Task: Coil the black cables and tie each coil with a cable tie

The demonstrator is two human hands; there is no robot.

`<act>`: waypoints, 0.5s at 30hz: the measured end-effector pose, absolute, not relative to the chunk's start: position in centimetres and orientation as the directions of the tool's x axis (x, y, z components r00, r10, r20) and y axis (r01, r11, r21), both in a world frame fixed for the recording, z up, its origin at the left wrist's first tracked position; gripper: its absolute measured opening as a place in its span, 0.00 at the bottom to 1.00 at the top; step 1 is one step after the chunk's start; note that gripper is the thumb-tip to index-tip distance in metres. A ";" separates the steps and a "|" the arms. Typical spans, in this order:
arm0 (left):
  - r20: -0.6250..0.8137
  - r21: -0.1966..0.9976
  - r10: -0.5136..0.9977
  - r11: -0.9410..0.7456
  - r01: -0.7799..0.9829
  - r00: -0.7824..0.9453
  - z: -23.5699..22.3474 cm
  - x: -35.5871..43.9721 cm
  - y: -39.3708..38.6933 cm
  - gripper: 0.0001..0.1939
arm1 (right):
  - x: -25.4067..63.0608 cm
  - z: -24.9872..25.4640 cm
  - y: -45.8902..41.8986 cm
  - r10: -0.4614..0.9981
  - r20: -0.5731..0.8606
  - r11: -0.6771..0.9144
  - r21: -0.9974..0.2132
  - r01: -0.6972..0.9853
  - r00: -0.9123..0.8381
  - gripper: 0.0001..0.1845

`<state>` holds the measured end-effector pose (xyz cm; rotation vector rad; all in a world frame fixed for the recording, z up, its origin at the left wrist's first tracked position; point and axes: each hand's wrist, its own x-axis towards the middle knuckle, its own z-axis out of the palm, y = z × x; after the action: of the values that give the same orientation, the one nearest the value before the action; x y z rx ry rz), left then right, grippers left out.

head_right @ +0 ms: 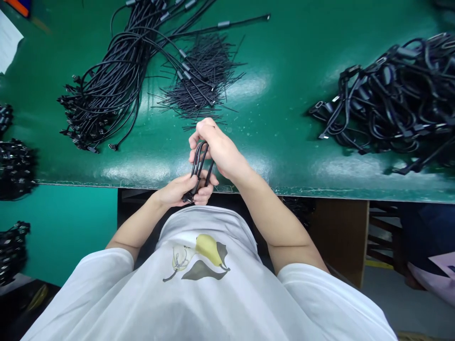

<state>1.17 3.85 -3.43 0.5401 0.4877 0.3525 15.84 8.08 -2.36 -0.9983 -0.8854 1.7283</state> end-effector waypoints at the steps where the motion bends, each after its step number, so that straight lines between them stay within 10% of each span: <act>1: -0.351 0.570 0.446 0.799 -0.191 0.823 -3.6 1.3 3.9 0.28 | 15.8 -2.4 8.1 0.943 -0.242 -0.311 -0.883 -0.352 -0.227 0.25; 8: -0.313 0.653 0.557 0.714 -0.252 0.769 -4.5 1.0 4.4 0.25 | 15.4 -3.5 8.1 0.995 -0.040 -0.029 -0.993 -0.115 0.097 0.20; 15: -0.382 0.742 0.603 0.652 -0.157 0.700 -4.5 -0.2 4.3 0.23 | 18.4 -3.1 6.8 0.957 0.000 0.048 -0.986 0.159 -0.289 0.30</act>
<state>-0.22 4.30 -4.52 0.7416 0.6662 0.4695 18.42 6.79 -3.09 -1.1599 -1.5623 1.3205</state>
